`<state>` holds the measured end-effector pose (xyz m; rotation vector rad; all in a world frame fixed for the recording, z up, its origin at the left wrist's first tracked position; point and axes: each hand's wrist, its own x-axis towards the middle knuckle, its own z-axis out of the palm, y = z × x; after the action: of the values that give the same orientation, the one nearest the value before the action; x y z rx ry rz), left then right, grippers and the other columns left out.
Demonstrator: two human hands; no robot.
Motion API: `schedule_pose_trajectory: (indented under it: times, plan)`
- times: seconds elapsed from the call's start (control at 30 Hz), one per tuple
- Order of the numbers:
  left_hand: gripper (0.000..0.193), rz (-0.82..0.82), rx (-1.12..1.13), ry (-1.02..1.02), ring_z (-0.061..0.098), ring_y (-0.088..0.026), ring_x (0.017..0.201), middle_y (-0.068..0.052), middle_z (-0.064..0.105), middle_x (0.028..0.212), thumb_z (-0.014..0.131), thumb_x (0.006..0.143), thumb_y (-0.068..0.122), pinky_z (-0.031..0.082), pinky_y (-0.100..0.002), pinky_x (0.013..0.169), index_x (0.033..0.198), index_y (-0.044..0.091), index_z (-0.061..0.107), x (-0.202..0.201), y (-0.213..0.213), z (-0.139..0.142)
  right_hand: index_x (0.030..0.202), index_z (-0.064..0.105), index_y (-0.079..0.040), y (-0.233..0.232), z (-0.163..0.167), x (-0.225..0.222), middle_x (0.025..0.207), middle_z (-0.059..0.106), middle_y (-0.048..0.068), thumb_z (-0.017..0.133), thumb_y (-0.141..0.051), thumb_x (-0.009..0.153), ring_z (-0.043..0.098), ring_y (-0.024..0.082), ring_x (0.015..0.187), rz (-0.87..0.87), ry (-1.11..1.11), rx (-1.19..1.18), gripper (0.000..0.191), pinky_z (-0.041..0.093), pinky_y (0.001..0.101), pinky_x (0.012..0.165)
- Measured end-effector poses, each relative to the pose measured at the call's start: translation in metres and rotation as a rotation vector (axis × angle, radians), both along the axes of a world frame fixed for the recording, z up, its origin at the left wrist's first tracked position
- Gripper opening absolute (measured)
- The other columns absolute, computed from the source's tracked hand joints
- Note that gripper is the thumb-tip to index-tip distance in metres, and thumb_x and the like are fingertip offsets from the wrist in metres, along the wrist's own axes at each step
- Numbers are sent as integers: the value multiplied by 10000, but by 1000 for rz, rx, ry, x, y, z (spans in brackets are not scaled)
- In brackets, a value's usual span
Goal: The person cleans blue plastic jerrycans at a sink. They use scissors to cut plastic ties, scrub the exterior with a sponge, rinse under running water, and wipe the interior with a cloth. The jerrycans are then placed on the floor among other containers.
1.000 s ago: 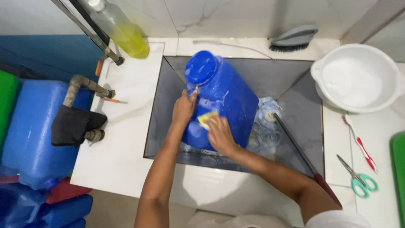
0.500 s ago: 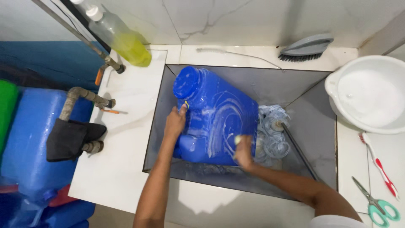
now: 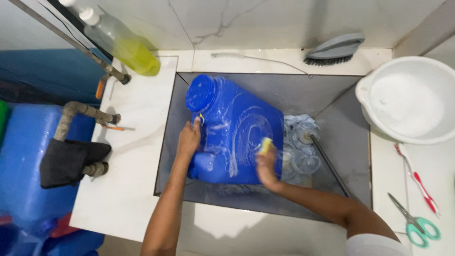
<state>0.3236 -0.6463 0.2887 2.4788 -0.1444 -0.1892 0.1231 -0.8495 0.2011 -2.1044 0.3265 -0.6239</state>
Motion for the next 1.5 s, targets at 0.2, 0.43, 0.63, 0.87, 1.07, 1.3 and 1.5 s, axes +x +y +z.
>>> schedule_pose_trajectory:
  times: [0.2, 0.43, 0.63, 0.87, 1.07, 1.3, 1.5]
  plan:
    - [645, -246, -12, -43, 612, -582, 957, -378, 664, 925, 316, 1078, 525, 470, -625, 846, 1030, -35, 632, -26, -26, 32, 1438, 415, 61, -79, 84, 153, 1446, 413, 268, 445, -218, 1057, 339, 398, 1360, -55, -161, -199, 473, 267, 492, 1149]
    - [433, -730, 78, -266, 668, -481, 819, -252, 711, 876, 455, 1020, 440, 515, -588, 728, 1033, 52, 648, -31, -32, 92, 1272, 636, -83, -176, 77, 81, 1184, 684, 54, 490, -255, 974, 626, 200, 1094, -20, 353, 668, 373, 465, 355, 947]
    - [378, -982, 171, -511, 692, -360, 1030, -130, 738, 1036, 473, 1036, 379, 526, -500, 960, 958, 97, 712, -12, -89, 93, 1283, 668, 14, -183, 101, 92, 1239, 698, 156, 460, -367, 1079, 641, 259, 1123, 573, 286, 536, 480, 499, 395, 993]
    - [810, -543, 200, -651, 501, -531, 1284, -363, 494, 1398, 644, 873, 397, 410, -623, 1023, 1435, -85, 315, 17, -115, 72, 1492, 518, -49, -114, 48, 60, 1450, 585, 187, 361, -408, 1056, 539, 306, 1333, 165, 294, 362, 585, 405, 430, 1127]
    - [637, -583, -51, 10, 667, -479, 1099, -341, 679, 1139, 689, 869, 275, 521, -520, 952, 1360, -17, 407, 10, -103, 61, 1335, 602, -8, -80, 112, 124, 1244, 615, 212, 564, -252, 1070, 577, 381, 1182, -293, -310, 52, 362, 430, 469, 1047]
    - [657, -608, -81, -48, 652, -514, 1002, -342, 680, 1062, 682, 854, 233, 502, -564, 868, 1407, 7, 408, -27, -91, 77, 852, 719, -65, -90, 161, 137, 887, 667, 126, 699, -230, 987, 599, 339, 863, -52, -266, -402, 215, 477, 494, 791]
    - [678, -572, -114, -91, 657, -513, 1014, -344, 688, 1061, 682, 879, 278, 510, -563, 878, 1426, -13, 405, -22, -103, 73, 855, 687, -62, -87, 136, 134, 923, 629, 158, 650, -183, 870, 563, 368, 924, -115, -240, -668, 127, 458, 509, 804]
